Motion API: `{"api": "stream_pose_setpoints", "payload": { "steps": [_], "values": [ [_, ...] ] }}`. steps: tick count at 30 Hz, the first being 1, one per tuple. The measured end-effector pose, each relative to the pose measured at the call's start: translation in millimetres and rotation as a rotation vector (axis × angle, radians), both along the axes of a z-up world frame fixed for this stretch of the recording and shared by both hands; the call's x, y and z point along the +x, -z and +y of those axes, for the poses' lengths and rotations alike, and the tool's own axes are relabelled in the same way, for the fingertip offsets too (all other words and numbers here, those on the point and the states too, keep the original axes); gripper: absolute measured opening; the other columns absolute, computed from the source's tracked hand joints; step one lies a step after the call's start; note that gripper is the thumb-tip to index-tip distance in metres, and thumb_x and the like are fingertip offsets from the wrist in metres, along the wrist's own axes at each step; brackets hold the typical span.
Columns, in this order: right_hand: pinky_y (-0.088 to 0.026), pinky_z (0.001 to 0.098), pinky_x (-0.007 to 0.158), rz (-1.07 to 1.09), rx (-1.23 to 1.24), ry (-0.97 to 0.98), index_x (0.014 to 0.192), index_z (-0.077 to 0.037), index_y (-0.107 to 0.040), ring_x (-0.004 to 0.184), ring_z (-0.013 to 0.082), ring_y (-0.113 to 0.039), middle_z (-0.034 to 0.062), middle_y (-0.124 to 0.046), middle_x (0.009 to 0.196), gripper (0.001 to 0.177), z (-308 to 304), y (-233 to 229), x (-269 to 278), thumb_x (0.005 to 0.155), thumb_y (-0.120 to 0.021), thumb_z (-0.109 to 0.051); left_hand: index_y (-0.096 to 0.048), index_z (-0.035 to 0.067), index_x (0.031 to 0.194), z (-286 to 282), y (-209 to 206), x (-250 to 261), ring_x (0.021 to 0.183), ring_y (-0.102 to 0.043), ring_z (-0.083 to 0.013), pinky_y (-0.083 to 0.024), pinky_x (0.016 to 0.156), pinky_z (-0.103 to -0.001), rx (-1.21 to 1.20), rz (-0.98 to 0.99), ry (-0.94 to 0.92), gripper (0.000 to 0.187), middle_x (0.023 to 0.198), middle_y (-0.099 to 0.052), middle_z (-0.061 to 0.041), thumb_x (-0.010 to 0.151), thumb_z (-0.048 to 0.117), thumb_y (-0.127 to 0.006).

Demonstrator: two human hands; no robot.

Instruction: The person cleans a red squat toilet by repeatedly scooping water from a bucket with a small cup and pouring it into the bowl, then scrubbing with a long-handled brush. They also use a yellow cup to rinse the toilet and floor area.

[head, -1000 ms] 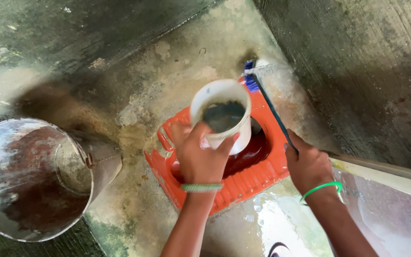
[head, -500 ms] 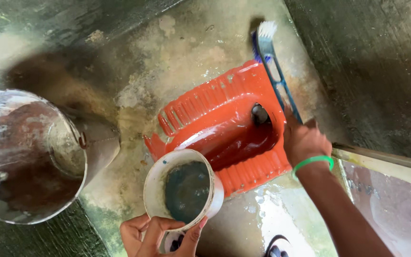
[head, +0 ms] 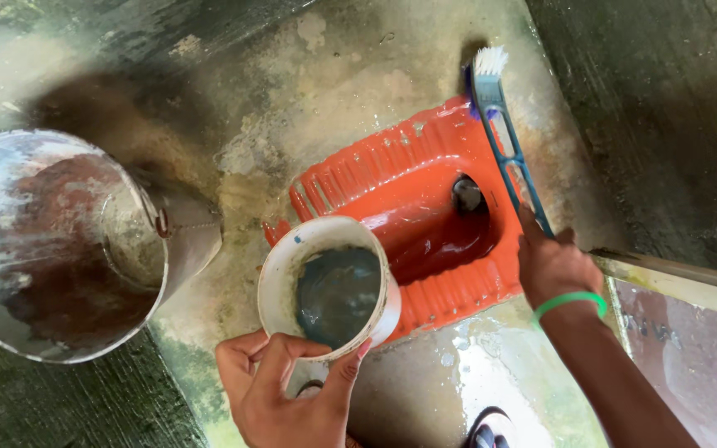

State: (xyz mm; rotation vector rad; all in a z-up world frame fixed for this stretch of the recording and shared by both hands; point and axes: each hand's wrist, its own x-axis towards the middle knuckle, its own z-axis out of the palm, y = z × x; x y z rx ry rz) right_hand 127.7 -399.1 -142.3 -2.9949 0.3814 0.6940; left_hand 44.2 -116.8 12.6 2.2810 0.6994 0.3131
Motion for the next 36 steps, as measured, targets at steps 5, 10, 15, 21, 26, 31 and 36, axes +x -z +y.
{"api": "stream_pose_setpoints", "payload": {
  "steps": [5, 10, 15, 21, 26, 31, 36],
  "values": [
    [-0.061, 0.0563, 0.082, 0.173, -0.106, 0.027, 0.158, -0.049, -0.037, 0.092, 0.0445, -0.073, 0.0236, -0.064, 0.115, 0.058, -0.4, -41.3, -62.3, 0.101, -0.049, -0.042, -0.071, 0.010, 0.074, 10.1, -6.4, -1.8, 0.100, -0.061, -0.0240, -0.050, 0.085, -0.036, -0.034, -0.041, 0.105, 0.035, 0.100, -0.057, -0.007, 0.051, 0.016, -0.097],
    [-0.058, 0.0584, 0.078, 0.073, -0.057, -0.018, 0.156, -0.045, -0.041, 0.090, 0.0484, -0.070, 0.0279, -0.064, 0.113, 0.054, -0.6, -5.2, -32.0, 0.103, -0.050, -0.039, -0.073, 0.010, 0.087, 19.2, -6.4, -13.9, 0.098, -0.060, -0.0244, -0.052, 0.086, -0.036, -0.126, 0.022, 0.160, 0.028, 0.106, -0.051, -0.010, 0.064, 0.009, -0.090],
    [-0.059, 0.0568, 0.076, 0.028, -0.059, -0.039, 0.155, -0.044, -0.042, 0.090, 0.0474, -0.071, 0.0258, -0.064, 0.112, 0.052, -4.5, 9.8, -15.7, 0.104, -0.049, -0.042, -0.073, 0.011, 0.090, 20.2, -13.7, -9.1, 0.098, -0.060, -0.0231, -0.053, 0.087, -0.036, -0.242, -0.027, 0.179, 0.025, 0.108, -0.050, -0.010, 0.071, 0.015, -0.089],
    [-0.066, 0.0494, 0.071, 0.322, -0.175, -0.003, 0.166, -0.050, -0.027, 0.084, 0.0372, -0.078, 0.0207, -0.065, 0.109, 0.063, 4.1, -39.6, -82.1, 0.106, -0.043, -0.044, -0.076, 0.013, 0.084, 35.4, -27.5, -1.8, 0.098, -0.060, -0.0226, -0.050, 0.086, -0.036, -0.084, -0.018, 0.227, 0.025, 0.101, -0.057, -0.007, 0.066, 0.020, -0.091],
    [-0.061, 0.0548, 0.071, 0.095, -0.083, 0.062, 0.157, -0.042, -0.038, 0.088, 0.0458, -0.072, 0.0276, -0.062, 0.118, 0.051, 28.1, -9.7, -33.4, 0.107, -0.044, -0.038, -0.076, 0.014, 0.085, 46.7, -25.4, -2.7, 0.100, -0.058, -0.0230, -0.049, 0.088, -0.036, -0.068, -0.023, 0.240, 0.022, 0.102, -0.056, -0.008, 0.069, 0.020, -0.090],
    [-0.061, 0.0539, 0.073, 0.095, -0.077, 0.037, 0.158, -0.045, -0.034, 0.088, 0.0440, -0.073, 0.0253, -0.062, 0.117, 0.055, 37.4, -13.8, -10.0, 0.105, -0.045, -0.042, -0.076, 0.014, 0.087, 50.0, -27.4, 3.8, 0.101, -0.058, -0.0222, -0.048, 0.090, -0.036, -0.080, -0.030, 0.243, 0.022, 0.102, -0.056, -0.008, 0.070, 0.019, -0.090],
    [-0.063, 0.0522, 0.077, 0.231, -0.170, 0.034, 0.161, -0.052, -0.031, 0.087, 0.0381, -0.077, 0.0188, -0.064, 0.115, 0.058, 40.9, -45.3, -61.7, 0.105, -0.042, -0.046, -0.077, 0.014, 0.087, 51.0, -25.7, 5.0, 0.100, -0.058, -0.0221, -0.048, 0.088, -0.036, -0.104, -0.033, 0.241, 0.024, 0.101, -0.057, -0.007, 0.068, 0.018, -0.090]
  ]
}}
